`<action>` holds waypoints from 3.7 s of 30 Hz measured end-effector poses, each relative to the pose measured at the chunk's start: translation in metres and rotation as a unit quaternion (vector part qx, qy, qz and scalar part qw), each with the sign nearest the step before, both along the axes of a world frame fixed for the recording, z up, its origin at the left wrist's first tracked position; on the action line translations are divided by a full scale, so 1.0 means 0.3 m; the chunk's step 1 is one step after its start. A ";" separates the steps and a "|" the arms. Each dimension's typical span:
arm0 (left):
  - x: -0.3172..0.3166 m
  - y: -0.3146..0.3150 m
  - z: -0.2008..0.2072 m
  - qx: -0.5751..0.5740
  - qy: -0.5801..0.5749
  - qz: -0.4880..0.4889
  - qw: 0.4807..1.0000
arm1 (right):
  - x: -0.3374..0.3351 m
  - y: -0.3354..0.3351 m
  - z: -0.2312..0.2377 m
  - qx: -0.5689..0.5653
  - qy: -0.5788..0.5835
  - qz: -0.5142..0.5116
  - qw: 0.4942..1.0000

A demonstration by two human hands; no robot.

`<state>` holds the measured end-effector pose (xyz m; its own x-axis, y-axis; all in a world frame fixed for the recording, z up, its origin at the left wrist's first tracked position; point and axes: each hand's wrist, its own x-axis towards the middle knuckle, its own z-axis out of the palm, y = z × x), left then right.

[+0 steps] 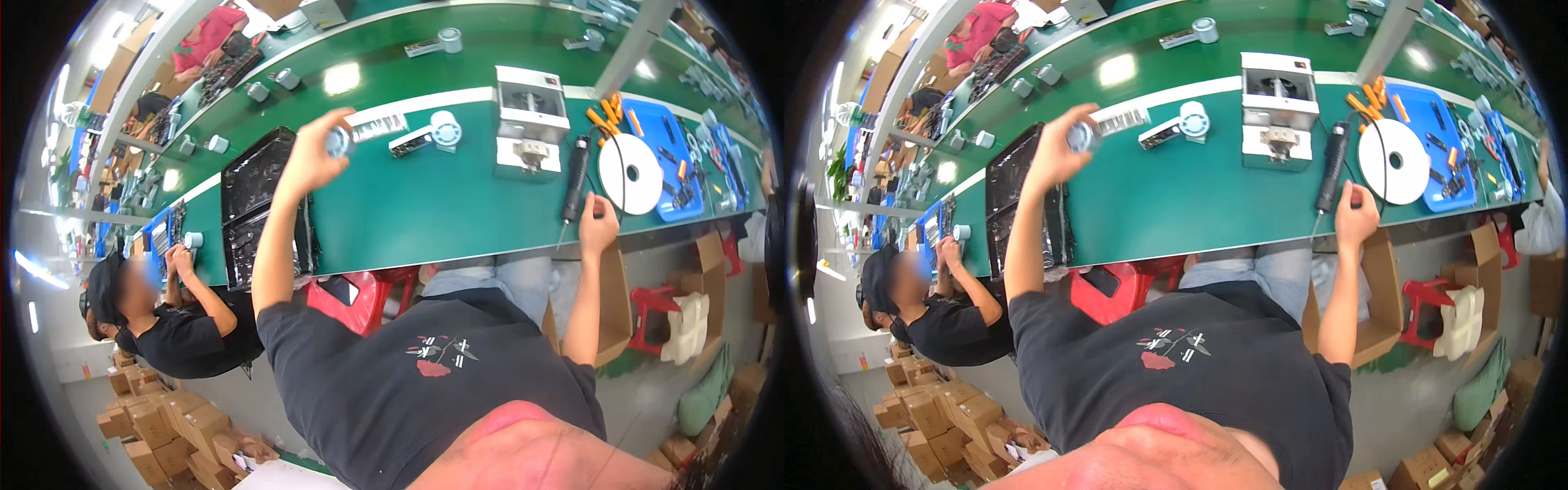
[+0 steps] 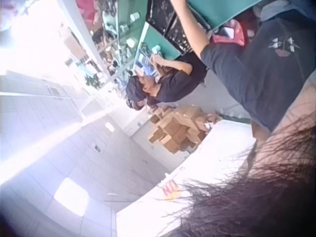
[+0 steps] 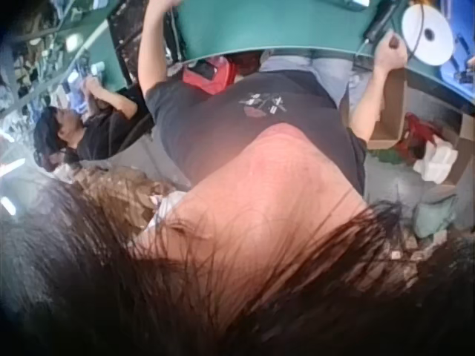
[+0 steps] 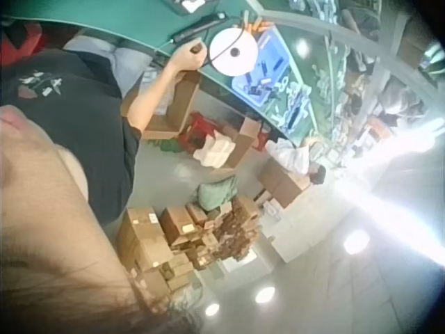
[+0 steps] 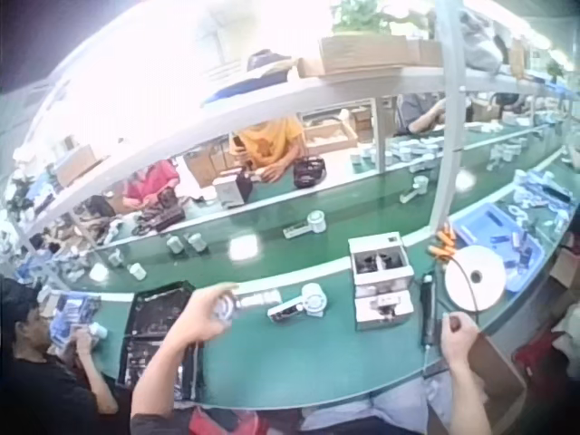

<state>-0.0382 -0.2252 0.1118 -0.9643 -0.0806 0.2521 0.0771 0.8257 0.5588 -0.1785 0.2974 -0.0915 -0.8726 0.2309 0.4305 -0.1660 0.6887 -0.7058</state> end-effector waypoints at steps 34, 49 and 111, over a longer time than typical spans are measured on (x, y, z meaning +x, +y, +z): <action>0.206 0.968 -0.630 -0.015 0.166 0.091 0.982 | -0.128 -0.277 0.693 -0.401 0.036 0.449 0.798; 0.176 0.978 -0.671 -0.032 0.200 0.102 0.974 | -0.232 -0.481 0.721 -0.422 0.037 0.453 0.785; 0.153 0.880 -0.591 0.008 0.146 0.049 0.988 | 0.002 -0.578 0.571 -0.305 -0.070 0.524 0.792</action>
